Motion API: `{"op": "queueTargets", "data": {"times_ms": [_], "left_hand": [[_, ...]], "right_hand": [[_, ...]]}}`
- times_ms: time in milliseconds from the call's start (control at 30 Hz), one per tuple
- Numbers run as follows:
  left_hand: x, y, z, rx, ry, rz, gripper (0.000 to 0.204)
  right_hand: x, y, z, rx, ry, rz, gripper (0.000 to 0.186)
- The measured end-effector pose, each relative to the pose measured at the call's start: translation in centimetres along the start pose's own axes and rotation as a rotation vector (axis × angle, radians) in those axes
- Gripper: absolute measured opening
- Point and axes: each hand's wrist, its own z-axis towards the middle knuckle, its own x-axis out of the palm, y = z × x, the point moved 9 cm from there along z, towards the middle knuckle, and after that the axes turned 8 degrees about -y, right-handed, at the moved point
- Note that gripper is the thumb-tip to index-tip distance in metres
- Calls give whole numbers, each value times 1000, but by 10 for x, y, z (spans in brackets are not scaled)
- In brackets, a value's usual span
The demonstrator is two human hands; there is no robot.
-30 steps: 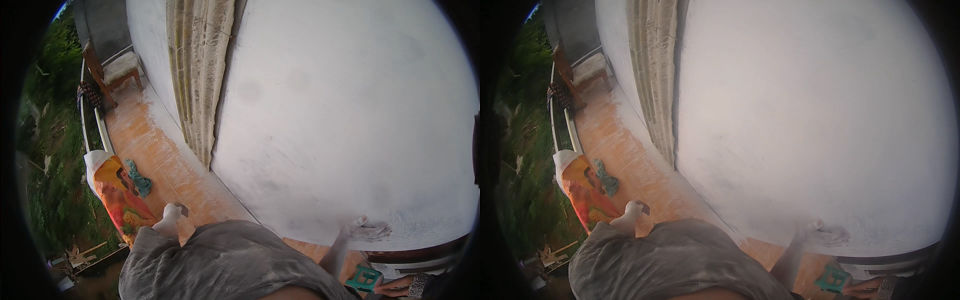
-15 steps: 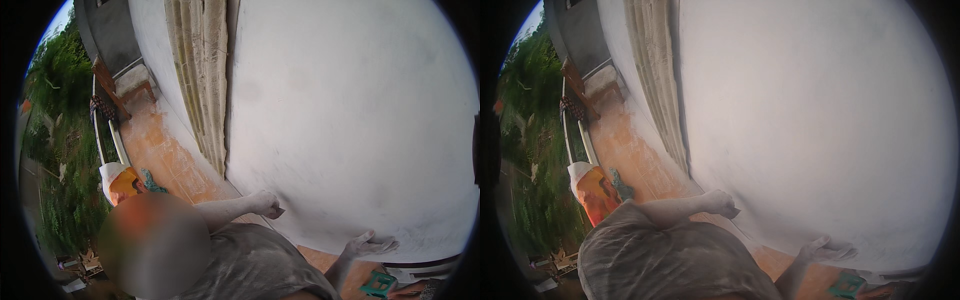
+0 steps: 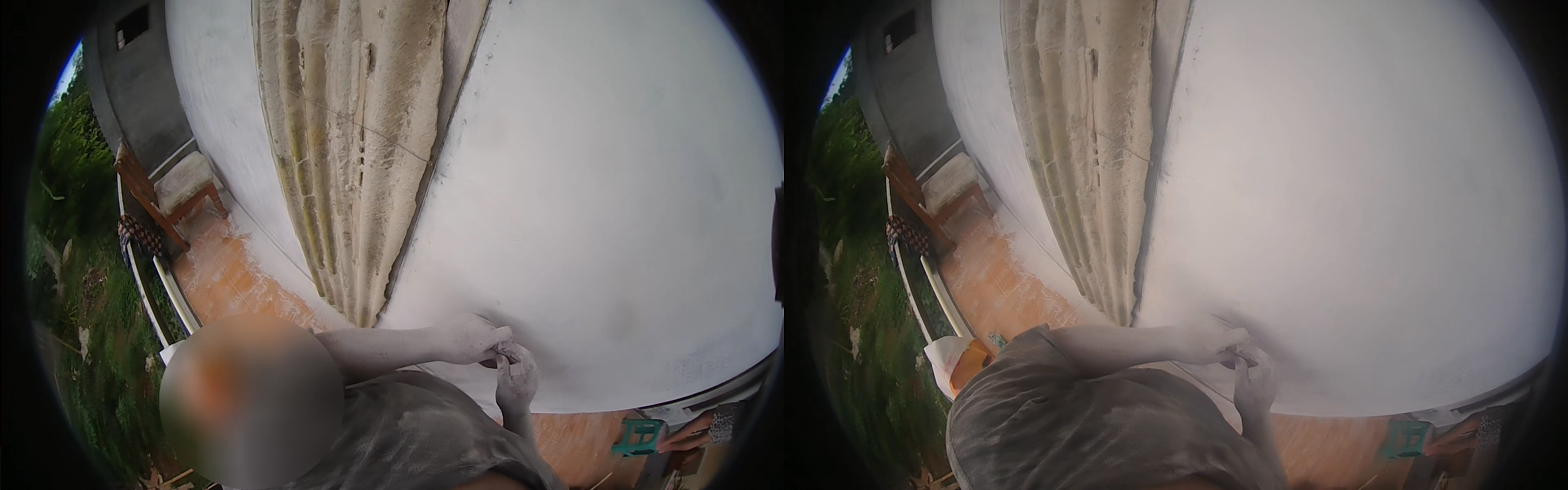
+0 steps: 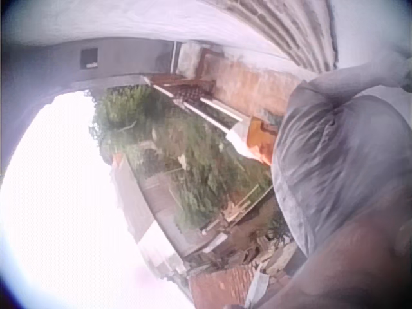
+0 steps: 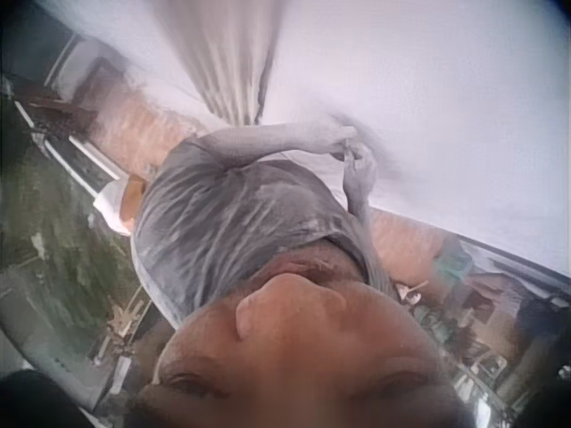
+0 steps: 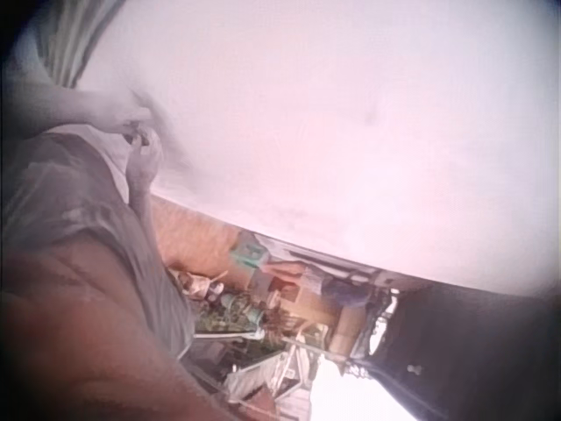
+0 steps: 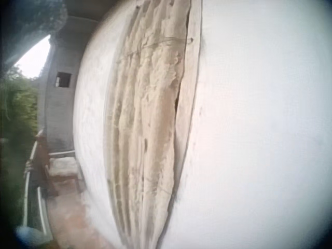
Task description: The person smooths a white wall surface using a small rectangular sanding block held in the left hand, rubbing it back and forth across the wall. The person occasionally uses the right hand to feel the wall texture. The task continues across different sections of the wall.
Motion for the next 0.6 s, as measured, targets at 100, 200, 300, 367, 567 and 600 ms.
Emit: {"op": "queueTargets", "data": {"times_ms": [100,200,300,367,567,600], "left_hand": [[-22,15,-28,34,-21,7,28],[-67,8,-48,137,-113,54,27],[-151,-13,-61,274,-354,134,23],[-217,-21,-64,292,-518,210,23],[-347,-38,-78,338,-984,734,26],[-351,-35,-74,306,-965,792,26]], "right_hand": [[33,20,7,10,80,-63,29],[52,38,8,2,109,-108,28],[47,54,4,-91,-13,-176,25],[38,51,-1,-54,-81,-274,23],[6,38,-29,26,-204,-254,38],[2,37,-33,42,-212,-303,38]]}}
